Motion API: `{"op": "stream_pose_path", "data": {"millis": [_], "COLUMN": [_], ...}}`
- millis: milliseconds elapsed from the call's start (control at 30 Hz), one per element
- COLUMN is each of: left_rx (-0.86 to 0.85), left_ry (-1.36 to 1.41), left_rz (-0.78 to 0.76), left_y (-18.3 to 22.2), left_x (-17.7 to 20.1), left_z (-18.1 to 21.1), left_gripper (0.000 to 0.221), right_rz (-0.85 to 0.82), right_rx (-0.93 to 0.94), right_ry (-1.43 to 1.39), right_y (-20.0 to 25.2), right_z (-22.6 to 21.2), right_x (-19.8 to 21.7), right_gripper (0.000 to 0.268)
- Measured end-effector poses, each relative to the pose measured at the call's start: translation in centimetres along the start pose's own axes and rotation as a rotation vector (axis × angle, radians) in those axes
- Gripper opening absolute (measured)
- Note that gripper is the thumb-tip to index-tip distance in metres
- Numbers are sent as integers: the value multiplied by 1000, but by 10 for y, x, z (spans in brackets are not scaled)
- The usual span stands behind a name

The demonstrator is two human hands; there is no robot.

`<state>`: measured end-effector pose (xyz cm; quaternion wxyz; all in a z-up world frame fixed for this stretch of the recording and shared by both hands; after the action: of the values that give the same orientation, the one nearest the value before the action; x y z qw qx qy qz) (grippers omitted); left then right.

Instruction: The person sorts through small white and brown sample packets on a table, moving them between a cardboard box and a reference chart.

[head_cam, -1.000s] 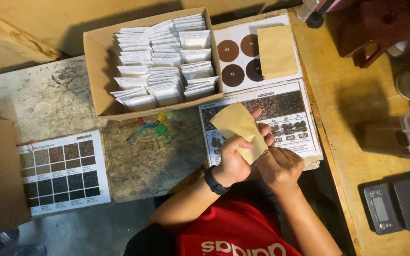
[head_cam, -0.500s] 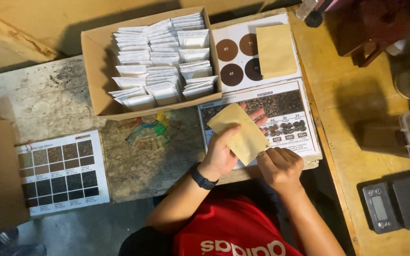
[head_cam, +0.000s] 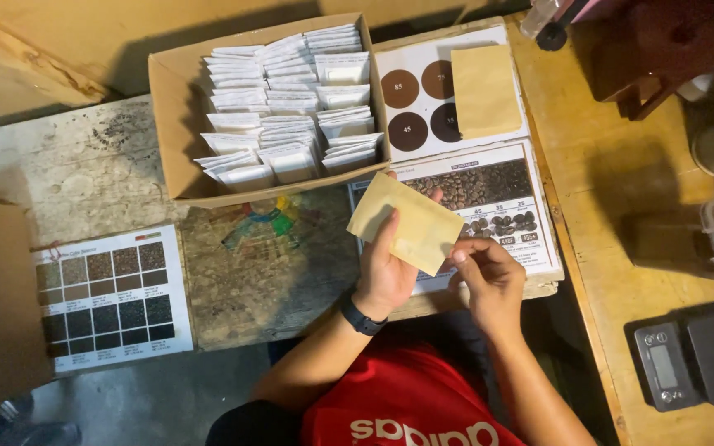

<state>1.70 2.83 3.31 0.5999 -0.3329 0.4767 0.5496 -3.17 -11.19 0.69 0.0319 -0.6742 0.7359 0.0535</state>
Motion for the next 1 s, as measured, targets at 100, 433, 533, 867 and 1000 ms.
{"op": "stream_pose_path", "data": {"millis": [100, 433, 533, 867, 1000], "left_rx": [-4, -126, -135, -187, -187], "left_ry": [-71, -216, -353, -393, -399], "left_rz": [35, 75, -45, -85, -131], "left_y": [2, 2, 1, 1, -1], "left_x": [2, 41, 47, 59, 49], "left_z": [-7, -30, -28, -35, -27], "left_gripper": [52, 43, 48, 62, 48], "right_rz": [43, 134, 122, 23, 2], "right_rx": [-3, -2, 53, 121, 102], "right_ry": [-77, -73, 23, -1, -25], "right_y": [3, -6, -8, -7, -7], "right_z": [18, -7, -21, -43, -39], "right_x": [2, -15, -15, -21, -18], "right_gripper": [11, 12, 13, 13, 26]}}
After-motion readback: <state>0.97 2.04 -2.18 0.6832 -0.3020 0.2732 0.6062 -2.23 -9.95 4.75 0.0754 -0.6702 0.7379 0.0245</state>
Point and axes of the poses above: each hand's wrist, its own y-axis away from the middle knuckle, its own x-axis out of the back of the hand, z = x × y, the point moved 1 cm from there along -y, towards the middle knuckle, and after that the axes turned 8 degrees about -z, right-handed, at the moved point
